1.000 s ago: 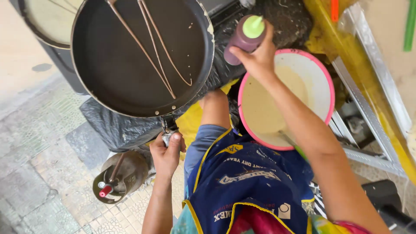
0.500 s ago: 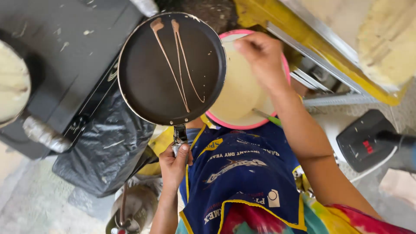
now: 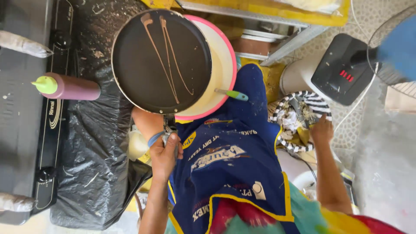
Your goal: Cooking crepes by pouring batter into a pan and spreading it
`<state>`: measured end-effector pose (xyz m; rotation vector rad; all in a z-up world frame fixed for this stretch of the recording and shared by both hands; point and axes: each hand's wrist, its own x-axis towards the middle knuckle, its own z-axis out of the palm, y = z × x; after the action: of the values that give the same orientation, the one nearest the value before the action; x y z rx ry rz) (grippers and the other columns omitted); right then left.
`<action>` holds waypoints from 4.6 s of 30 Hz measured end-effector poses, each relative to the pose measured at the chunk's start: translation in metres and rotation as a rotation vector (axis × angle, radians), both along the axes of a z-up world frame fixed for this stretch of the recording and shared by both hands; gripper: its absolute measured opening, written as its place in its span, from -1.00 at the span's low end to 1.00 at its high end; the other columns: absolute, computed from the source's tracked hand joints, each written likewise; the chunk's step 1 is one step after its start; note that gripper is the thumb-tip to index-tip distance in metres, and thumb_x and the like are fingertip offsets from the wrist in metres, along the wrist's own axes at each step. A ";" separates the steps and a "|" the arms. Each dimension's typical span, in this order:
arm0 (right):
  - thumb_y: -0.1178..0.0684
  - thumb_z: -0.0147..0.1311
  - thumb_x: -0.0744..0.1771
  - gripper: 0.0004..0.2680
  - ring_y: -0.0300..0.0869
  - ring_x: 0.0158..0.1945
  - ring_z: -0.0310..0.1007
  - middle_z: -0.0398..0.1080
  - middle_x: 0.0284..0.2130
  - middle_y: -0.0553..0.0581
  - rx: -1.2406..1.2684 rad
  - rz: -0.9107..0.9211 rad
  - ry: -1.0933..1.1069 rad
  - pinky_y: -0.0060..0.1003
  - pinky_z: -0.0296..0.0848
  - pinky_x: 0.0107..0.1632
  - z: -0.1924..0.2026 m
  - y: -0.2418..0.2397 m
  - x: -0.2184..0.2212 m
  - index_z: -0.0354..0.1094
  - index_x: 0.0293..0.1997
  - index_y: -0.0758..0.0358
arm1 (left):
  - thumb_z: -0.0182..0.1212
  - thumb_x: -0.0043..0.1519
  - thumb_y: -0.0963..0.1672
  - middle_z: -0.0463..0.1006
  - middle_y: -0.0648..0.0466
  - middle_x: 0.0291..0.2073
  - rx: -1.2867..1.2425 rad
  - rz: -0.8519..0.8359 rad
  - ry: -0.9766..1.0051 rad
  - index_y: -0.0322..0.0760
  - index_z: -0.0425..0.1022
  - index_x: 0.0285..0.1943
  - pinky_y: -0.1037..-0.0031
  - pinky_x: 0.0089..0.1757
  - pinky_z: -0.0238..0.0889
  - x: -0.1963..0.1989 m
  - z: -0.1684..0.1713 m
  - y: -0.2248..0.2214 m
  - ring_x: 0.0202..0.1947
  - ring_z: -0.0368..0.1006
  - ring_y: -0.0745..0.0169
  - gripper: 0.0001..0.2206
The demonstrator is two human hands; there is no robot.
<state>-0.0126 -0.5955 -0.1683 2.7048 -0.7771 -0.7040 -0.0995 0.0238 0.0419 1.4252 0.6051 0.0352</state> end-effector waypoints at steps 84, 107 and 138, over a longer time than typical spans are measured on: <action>-0.08 0.28 0.20 -0.63 -0.15 -0.37 0.56 0.41 -0.38 -0.14 0.182 0.948 -0.941 -0.28 0.55 -0.31 0.238 0.345 0.119 0.54 0.13 -0.37 | 0.31 0.26 0.01 0.52 -0.12 -0.71 -0.190 -0.323 0.331 -0.44 0.51 -0.33 0.41 -0.70 0.38 0.079 -0.045 0.013 -0.80 0.47 0.14 -0.64; -0.10 0.25 0.30 -0.71 0.15 -0.30 0.58 0.50 -0.35 0.13 0.401 0.826 -0.814 0.03 0.54 -0.23 0.223 0.320 0.121 0.57 0.15 -0.19 | 0.29 0.24 0.01 0.52 -0.12 -0.74 -0.007 -0.194 0.343 -0.39 0.54 -0.34 0.41 -0.67 0.39 0.075 -0.046 0.039 -0.80 0.48 0.14 -0.67; -0.29 0.11 0.32 -0.61 0.05 0.01 0.55 0.56 0.02 0.16 0.306 1.563 -0.496 -0.08 0.46 0.12 0.200 0.455 0.090 0.51 0.24 -0.06 | 0.10 0.19 -0.15 0.48 0.11 -0.60 1.451 0.130 0.017 -0.17 0.39 -0.34 0.29 -0.62 0.12 0.049 -0.121 0.018 -0.64 0.44 0.11 -0.95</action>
<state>0.0771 -0.1406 0.0313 2.6458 1.4199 0.2691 -0.0502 0.0418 -0.0789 2.7670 0.7001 0.6797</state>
